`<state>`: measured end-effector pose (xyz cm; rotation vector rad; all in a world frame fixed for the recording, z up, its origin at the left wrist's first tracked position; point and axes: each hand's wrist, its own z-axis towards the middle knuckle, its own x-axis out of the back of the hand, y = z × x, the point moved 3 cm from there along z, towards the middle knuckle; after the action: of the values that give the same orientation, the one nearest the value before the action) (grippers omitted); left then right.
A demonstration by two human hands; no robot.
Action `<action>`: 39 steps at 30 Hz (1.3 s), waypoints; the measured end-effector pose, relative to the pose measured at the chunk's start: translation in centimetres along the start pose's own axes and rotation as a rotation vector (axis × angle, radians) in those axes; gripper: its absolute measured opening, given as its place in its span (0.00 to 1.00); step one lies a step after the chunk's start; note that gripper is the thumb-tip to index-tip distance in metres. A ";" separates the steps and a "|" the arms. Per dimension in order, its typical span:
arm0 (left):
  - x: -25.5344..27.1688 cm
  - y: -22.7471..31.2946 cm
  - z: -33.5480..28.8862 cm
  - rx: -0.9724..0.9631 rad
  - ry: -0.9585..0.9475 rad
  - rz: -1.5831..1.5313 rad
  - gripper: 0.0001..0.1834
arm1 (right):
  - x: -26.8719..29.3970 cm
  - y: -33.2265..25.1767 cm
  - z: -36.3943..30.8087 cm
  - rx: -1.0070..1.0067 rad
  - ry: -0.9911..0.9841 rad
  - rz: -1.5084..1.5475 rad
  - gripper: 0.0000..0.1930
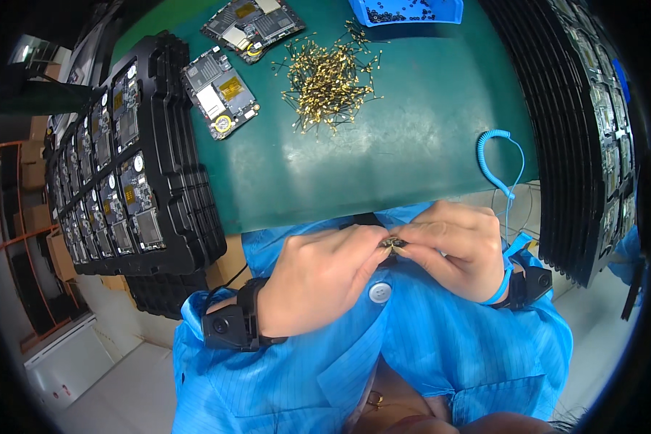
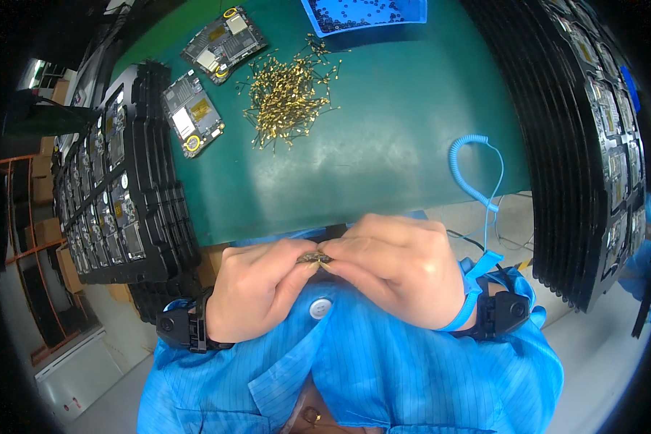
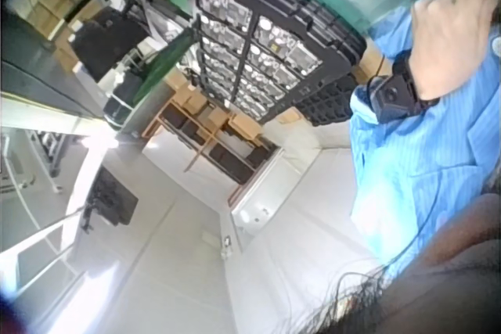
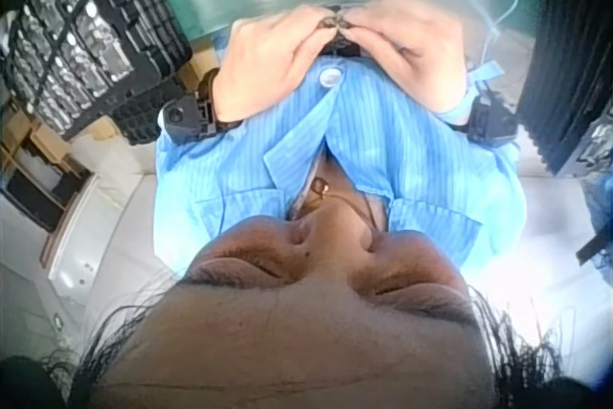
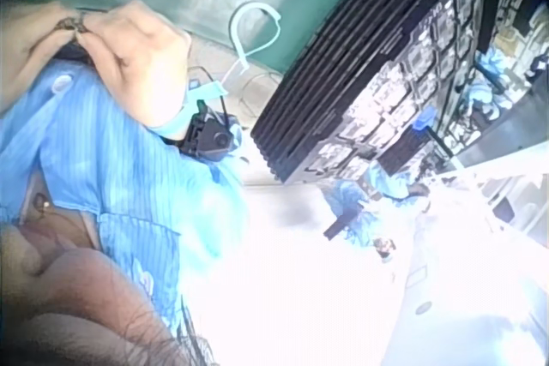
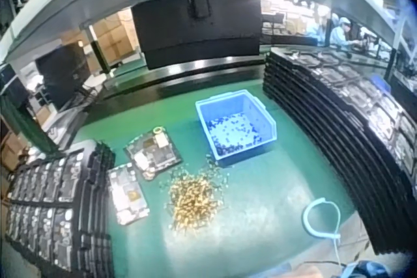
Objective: Manual assembly of electronic device internal components and circuit boards at a factory workstation.
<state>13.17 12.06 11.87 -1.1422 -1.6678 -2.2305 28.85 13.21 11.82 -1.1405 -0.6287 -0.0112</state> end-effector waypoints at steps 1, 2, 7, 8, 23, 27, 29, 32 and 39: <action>0.0 0.0 0.0 0.001 -0.002 -0.001 0.06 | 0.0 0.0 0.0 0.000 -0.004 -0.002 0.08; 0.0 0.0 0.0 0.002 -0.005 -0.002 0.06 | 0.0 0.0 0.1 -0.003 -0.003 -0.001 0.08; 0.0 0.0 0.0 0.004 0.000 -0.015 0.06 | -0.1 0.1 0.0 0.014 0.010 0.003 0.07; 0.0 -0.1 0.0 0.009 -0.009 -0.022 0.06 | -0.1 0.0 0.0 0.014 0.010 0.004 0.07; 0.0 0.0 -0.3 0.043 -0.014 -0.088 0.08 | -0.2 0.0 -0.1 0.050 0.024 0.000 0.09; 0.0 0.0 -0.3 0.057 -0.024 -0.087 0.09 | -0.1 -0.2 -0.1 0.023 0.011 0.005 0.08; 0.0 0.0 -0.4 0.053 -0.019 -0.090 0.09 | -0.1 -0.2 -0.1 0.000 0.002 0.012 0.06; 0.0 0.1 -0.4 0.052 -0.012 -0.086 0.09 | -0.1 -0.2 -0.1 0.009 0.006 0.009 0.06; 0.0 0.3 -0.5 0.068 -0.032 -0.071 0.09 | -0.2 -0.1 -0.3 0.008 -0.006 0.014 0.07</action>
<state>13.08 11.55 12.08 -1.1246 -1.8100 -2.1887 28.81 12.86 11.75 -1.1376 -0.6257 0.0072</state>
